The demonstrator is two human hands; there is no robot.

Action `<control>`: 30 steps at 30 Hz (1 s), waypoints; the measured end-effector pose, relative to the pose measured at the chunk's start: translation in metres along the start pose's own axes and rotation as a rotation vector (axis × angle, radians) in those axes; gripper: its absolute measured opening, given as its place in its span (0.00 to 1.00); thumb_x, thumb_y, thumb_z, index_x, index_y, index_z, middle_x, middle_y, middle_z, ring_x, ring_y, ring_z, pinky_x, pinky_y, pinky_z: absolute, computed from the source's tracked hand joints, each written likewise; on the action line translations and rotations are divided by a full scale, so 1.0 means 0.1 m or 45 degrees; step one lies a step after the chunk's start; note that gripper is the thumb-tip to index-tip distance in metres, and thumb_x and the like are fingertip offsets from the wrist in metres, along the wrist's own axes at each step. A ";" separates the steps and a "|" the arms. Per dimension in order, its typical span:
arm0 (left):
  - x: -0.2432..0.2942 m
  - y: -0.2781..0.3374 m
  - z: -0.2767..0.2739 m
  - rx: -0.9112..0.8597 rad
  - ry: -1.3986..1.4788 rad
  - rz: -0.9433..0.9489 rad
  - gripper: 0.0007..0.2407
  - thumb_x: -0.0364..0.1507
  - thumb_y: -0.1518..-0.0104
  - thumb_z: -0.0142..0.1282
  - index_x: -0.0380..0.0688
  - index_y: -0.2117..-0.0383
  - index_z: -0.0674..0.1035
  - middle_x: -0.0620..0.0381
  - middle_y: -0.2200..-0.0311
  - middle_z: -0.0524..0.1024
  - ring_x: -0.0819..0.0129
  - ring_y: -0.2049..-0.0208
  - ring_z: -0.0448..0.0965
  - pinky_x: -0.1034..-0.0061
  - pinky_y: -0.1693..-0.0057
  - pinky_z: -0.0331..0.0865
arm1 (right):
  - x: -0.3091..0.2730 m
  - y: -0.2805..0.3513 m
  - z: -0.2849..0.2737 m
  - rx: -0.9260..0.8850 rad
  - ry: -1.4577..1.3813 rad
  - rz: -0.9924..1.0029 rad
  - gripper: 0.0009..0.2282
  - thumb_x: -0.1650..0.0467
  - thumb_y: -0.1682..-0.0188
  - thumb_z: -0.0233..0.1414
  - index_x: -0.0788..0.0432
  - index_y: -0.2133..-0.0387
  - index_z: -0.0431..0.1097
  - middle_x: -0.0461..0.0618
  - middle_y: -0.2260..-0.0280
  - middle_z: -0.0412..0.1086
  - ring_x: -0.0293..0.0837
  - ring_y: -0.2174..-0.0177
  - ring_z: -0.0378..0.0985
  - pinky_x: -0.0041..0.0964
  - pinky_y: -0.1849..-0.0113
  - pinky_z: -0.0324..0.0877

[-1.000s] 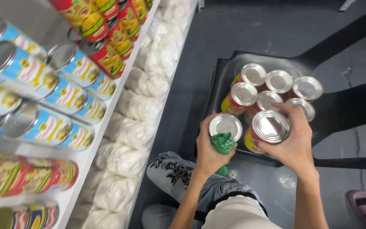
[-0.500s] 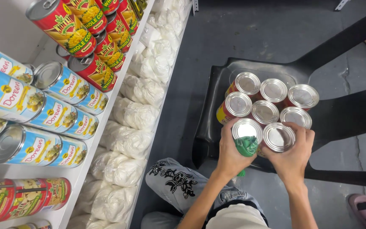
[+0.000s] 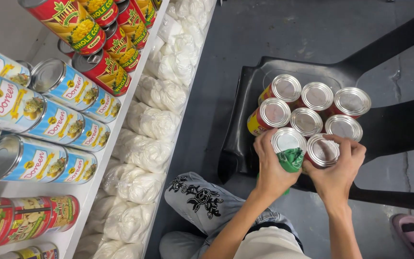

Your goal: Organizes and wipes canned goods on grocery store shelves using a cloth.

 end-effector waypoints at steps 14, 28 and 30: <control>-0.11 0.05 -0.09 -0.018 0.060 -0.080 0.44 0.20 0.60 0.68 0.38 0.32 0.54 0.36 0.37 0.50 0.36 0.32 0.55 0.49 0.27 0.56 | -0.06 -0.17 -0.03 -0.318 0.547 0.058 0.37 0.67 0.74 0.72 0.51 0.45 0.70 0.62 0.45 0.61 0.64 0.47 0.63 0.59 0.50 0.65; 0.44 0.52 -2.13 0.610 -0.076 -0.153 0.43 0.22 0.53 0.69 0.37 0.33 0.48 0.39 0.31 0.40 0.42 0.28 0.47 0.51 0.27 0.46 | -2.69 0.81 0.63 -1.464 -1.253 -0.572 0.29 0.78 0.64 0.50 0.60 0.43 0.63 0.60 0.36 0.58 0.57 0.35 0.60 0.49 0.39 0.59; 0.54 0.73 -2.55 0.746 -0.011 -0.286 0.39 0.18 0.53 0.59 0.38 0.32 0.51 0.42 0.34 0.52 0.51 0.30 0.58 0.60 0.30 0.59 | -3.16 1.15 0.66 -1.581 -1.189 -0.886 0.33 0.80 0.68 0.52 0.62 0.41 0.63 0.59 0.37 0.61 0.56 0.35 0.63 0.50 0.37 0.55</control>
Point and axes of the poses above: each hand's wrist, its own y-axis away from the middle knuckle, its own z-axis out of the palm, x = y × z, the point moved 9 cm from there along -y, towards the middle knuckle
